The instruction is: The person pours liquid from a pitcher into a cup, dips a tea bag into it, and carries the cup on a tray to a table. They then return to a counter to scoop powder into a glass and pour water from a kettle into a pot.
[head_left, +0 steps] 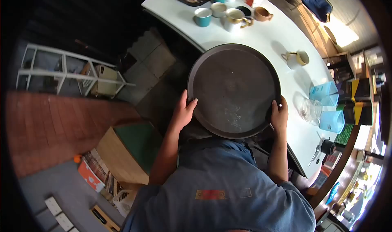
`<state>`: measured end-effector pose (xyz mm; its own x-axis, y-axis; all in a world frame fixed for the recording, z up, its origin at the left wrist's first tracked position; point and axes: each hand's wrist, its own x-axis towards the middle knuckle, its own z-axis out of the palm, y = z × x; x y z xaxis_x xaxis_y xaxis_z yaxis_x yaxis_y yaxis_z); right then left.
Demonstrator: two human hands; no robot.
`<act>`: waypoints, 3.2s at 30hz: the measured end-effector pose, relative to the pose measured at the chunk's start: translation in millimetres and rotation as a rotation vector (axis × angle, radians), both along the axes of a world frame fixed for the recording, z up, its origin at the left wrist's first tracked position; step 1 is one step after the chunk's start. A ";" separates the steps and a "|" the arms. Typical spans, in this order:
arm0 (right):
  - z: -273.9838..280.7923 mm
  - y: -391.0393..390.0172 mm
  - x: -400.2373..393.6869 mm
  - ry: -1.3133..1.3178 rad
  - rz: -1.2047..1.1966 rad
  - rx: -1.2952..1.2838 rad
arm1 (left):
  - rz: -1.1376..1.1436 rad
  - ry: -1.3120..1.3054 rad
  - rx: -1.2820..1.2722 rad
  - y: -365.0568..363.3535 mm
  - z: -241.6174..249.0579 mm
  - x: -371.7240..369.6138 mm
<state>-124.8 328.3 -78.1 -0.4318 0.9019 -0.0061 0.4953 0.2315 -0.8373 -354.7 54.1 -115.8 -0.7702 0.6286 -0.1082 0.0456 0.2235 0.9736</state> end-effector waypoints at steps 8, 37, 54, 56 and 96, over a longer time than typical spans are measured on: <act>-3.3 54.3 -6.7 -0.243 -0.014 0.190 | -0.031 -0.117 -0.087 77.7 15.2 -19.3; 5.2 149.9 -151.2 0.478 -0.576 -0.235 | -0.227 -0.093 -0.153 118.1 7.0 -81.8; -1.3 146.9 -112.4 0.480 -0.580 0.171 | -0.266 0.056 -0.055 131.4 -2.6 -81.3; 18.5 132.4 -99.3 0.431 -0.507 0.146 | -0.279 0.009 -0.045 135.3 -0.6 -81.1; 15.4 18.8 -67.9 0.276 0.174 -0.282 | -0.261 0.049 -0.153 167.2 1.7 -79.2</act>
<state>-192.6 347.1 -62.7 -0.5971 0.7952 -0.1050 0.2182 0.0351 -0.9753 -433.9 221.3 -114.1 -0.5913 0.7853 -0.1833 0.1670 0.3416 0.9249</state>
